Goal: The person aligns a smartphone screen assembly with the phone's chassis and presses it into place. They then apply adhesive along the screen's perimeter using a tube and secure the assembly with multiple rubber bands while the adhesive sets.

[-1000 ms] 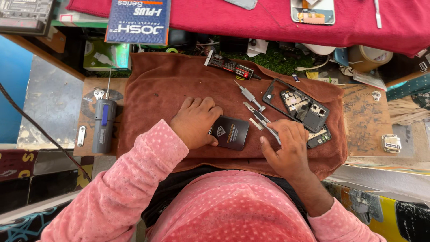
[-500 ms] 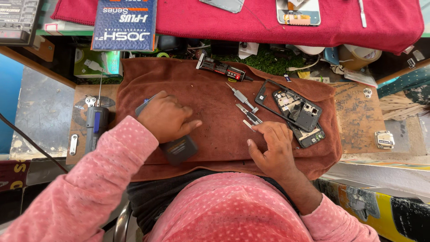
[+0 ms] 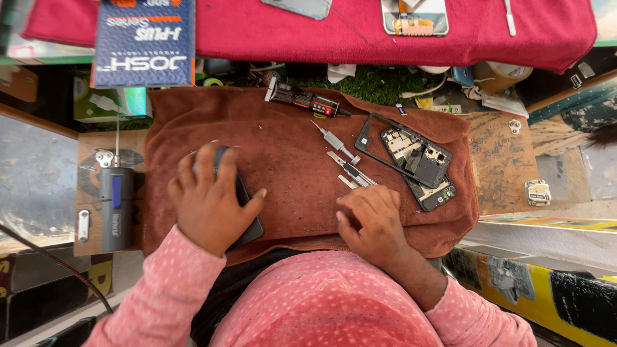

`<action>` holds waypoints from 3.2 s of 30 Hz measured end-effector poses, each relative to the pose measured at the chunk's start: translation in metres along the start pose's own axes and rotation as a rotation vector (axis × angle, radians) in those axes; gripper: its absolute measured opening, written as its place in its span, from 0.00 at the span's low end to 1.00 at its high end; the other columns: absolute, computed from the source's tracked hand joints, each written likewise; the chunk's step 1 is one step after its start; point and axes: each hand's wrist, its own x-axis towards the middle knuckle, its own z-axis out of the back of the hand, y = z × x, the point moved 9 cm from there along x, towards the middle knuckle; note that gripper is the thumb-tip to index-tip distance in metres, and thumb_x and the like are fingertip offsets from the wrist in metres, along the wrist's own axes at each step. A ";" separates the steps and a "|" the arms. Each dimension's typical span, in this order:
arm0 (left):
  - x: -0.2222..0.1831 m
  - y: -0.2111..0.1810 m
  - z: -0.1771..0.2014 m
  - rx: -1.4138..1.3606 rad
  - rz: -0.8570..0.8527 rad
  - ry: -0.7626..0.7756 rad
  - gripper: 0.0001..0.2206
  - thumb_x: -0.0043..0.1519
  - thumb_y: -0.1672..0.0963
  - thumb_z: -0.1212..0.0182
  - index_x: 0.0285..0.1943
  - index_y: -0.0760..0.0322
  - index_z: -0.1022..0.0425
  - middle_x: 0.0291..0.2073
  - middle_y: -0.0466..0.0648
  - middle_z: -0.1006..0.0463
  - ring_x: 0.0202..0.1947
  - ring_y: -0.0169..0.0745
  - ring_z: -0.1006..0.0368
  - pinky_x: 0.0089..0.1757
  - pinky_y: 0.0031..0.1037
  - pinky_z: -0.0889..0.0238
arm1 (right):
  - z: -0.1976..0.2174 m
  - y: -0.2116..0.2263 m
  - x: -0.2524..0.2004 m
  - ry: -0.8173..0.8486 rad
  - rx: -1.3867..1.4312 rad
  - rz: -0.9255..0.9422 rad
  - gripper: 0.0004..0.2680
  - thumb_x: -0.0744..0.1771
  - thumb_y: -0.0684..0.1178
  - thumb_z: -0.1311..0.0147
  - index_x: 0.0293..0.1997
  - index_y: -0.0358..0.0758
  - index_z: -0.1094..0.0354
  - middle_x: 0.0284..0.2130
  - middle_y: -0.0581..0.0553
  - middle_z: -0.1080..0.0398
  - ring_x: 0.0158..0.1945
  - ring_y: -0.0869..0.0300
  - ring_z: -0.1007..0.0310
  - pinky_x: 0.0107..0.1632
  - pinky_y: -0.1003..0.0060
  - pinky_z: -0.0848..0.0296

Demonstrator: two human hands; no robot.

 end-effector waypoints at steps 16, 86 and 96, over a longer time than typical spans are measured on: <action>-0.028 0.001 -0.015 -0.066 0.132 0.054 0.33 0.47 0.49 0.28 0.64 0.57 0.28 0.65 0.51 0.36 0.58 0.59 0.36 0.39 0.44 0.34 | -0.028 0.009 0.013 0.218 0.099 0.070 0.09 0.62 0.45 0.39 0.44 0.41 0.28 0.38 0.45 0.30 0.43 0.50 0.30 0.46 0.54 0.34; -0.033 -0.030 -0.005 -0.196 0.055 0.009 0.37 0.51 0.33 0.35 0.55 0.60 0.25 0.40 0.50 0.30 0.48 0.51 0.37 0.50 0.50 0.54 | 0.004 -0.097 -0.008 0.047 0.568 -0.506 0.05 0.66 0.36 0.36 0.39 0.32 0.32 0.36 0.49 0.30 0.36 0.72 0.33 0.38 0.78 0.31; -0.040 -0.042 -0.016 -0.386 -0.101 0.137 0.22 0.46 0.48 0.28 0.49 0.54 0.22 0.44 0.44 0.27 0.50 0.47 0.36 0.52 0.48 0.53 | -0.010 -0.081 -0.006 0.045 0.751 -0.495 0.08 0.68 0.34 0.45 0.53 0.27 0.30 0.46 0.48 0.31 0.46 0.70 0.30 0.47 0.78 0.30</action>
